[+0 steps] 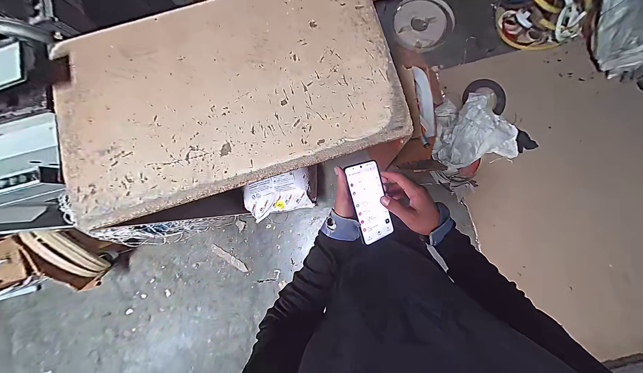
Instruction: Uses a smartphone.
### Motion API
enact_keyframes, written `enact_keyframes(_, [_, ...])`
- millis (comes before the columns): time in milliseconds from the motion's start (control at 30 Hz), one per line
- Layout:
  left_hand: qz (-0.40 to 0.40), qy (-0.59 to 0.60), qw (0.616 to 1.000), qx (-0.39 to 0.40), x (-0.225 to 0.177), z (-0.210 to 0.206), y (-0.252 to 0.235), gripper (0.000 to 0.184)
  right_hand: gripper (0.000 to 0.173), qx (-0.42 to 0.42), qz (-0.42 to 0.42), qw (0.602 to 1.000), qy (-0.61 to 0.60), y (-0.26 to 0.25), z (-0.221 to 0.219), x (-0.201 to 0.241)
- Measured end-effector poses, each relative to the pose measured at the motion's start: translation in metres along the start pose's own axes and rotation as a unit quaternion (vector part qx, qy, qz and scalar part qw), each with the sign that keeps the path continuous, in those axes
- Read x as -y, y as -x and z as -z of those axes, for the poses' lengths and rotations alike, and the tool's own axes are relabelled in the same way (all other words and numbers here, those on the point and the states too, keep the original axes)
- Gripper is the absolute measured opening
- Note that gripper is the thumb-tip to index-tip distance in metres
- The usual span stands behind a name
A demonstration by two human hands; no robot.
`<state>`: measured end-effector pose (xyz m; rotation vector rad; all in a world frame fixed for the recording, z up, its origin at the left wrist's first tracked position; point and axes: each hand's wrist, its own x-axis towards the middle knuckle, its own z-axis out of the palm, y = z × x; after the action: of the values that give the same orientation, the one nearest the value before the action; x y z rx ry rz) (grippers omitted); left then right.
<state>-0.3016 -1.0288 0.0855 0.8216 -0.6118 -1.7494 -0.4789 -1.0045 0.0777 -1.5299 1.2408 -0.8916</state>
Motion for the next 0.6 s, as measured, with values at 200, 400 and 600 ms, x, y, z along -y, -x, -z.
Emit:
enact_keyframes(200, [0.024,0.084,0.996,0.006,-0.004,0.003,-0.039,0.098,0.044,0.008,0.031,0.994,-0.109,-0.066,0.029,-0.029])
enact_keyframes(400, [0.03,0.173,0.98,-0.092,-0.002,-0.029,-0.066,0.105,0.036,0.054,0.012,0.998,-0.038,-0.144,0.071,-0.069])
enact_keyframes(600, [-0.025,0.19,0.973,-0.131,0.005,-0.052,-0.086,0.107,0.038,0.131,0.057,0.99,0.019,-0.192,0.098,-0.092])
